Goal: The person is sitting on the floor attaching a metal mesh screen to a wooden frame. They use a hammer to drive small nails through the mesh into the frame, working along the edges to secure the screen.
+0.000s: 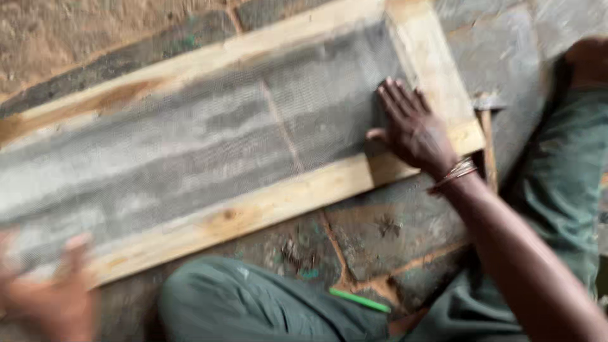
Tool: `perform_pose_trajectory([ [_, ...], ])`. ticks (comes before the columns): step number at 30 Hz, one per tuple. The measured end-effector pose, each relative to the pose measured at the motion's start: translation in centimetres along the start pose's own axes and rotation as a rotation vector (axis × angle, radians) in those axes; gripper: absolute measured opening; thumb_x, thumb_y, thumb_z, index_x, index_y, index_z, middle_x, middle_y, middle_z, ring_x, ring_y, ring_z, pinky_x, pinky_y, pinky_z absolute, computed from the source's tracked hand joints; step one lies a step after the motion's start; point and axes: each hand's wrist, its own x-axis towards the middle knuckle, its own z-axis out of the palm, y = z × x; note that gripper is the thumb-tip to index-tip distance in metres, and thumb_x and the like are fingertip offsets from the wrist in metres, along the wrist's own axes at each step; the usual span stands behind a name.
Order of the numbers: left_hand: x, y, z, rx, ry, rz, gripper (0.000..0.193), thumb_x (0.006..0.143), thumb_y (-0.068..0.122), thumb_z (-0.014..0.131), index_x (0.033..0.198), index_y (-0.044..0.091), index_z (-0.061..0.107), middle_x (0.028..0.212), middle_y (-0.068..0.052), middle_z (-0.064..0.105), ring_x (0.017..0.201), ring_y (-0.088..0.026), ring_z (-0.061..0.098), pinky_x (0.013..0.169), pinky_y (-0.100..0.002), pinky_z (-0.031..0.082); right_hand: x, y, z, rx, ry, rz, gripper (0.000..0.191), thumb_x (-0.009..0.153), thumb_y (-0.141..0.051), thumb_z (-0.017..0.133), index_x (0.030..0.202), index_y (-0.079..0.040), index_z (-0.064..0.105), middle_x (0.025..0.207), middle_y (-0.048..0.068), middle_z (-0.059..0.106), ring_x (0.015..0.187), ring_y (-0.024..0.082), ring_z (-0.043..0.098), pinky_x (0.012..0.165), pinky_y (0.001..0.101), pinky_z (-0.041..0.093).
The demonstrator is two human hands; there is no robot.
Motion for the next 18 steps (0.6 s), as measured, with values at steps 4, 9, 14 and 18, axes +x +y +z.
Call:
perform_pose_trajectory([
  [4, -5.9, 12.3, -0.8, -0.743, -0.163, 0.069, 0.022, 0.097, 0.013, 0.075, 0.118, 0.005, 0.072, 0.118, -0.012, 0.074, 0.113, -0.026, 0.07, 0.102, -0.039, 0.054, -3.8, -1.5, -2.4, 0.16, 0.099, 0.025, 0.077, 0.106, -0.052, 0.055, 0.156, 0.005, 0.044, 0.161, 0.024, 0.044, 0.153, 0.037, 0.038, 0.126, 0.0485, 0.029],
  [9, -9.2, 21.4, 0.5, -0.724, -0.547, 0.266, 0.011, 0.089, 0.016, 0.075, 0.098, 0.009, 0.074, 0.091, -0.012, 0.075, 0.085, -0.034, 0.072, 0.073, -0.042, 0.057, -11.4, -6.2, -4.4, 0.278, 0.122, 0.037, 0.053, 0.096, -0.031, 0.072, 0.136, 0.002, 0.063, 0.142, 0.018, 0.064, 0.139, 0.033, 0.057, 0.116, 0.0438, 0.047],
  [14, -10.7, 22.0, 2.9, -0.567, -0.553, 0.375, 0.011, 0.088, 0.013, 0.072, 0.097, 0.008, 0.074, 0.09, -0.013, 0.072, 0.085, -0.035, 0.07, 0.073, -0.046, 0.056, -13.9, -7.8, -3.7, 0.438, 0.029, 0.184, 0.035, 0.09, -0.018, 0.078, 0.122, -0.006, 0.072, 0.123, 0.014, 0.073, 0.112, 0.032, 0.069, 0.093, 0.0416, 0.057],
  [18, -11.9, 22.4, 4.6, -0.575, -0.507, 0.505, 0.01, 0.092, 0.011, 0.069, 0.1, 0.005, 0.072, 0.092, -0.012, 0.069, 0.088, -0.032, 0.069, 0.074, -0.044, 0.057, -13.6, -8.4, -2.8, 0.426, 0.035, 0.128, 0.03, 0.089, -0.014, 0.078, 0.118, -0.006, 0.074, 0.114, 0.014, 0.074, 0.102, 0.033, 0.069, 0.085, 0.0428, 0.057],
])
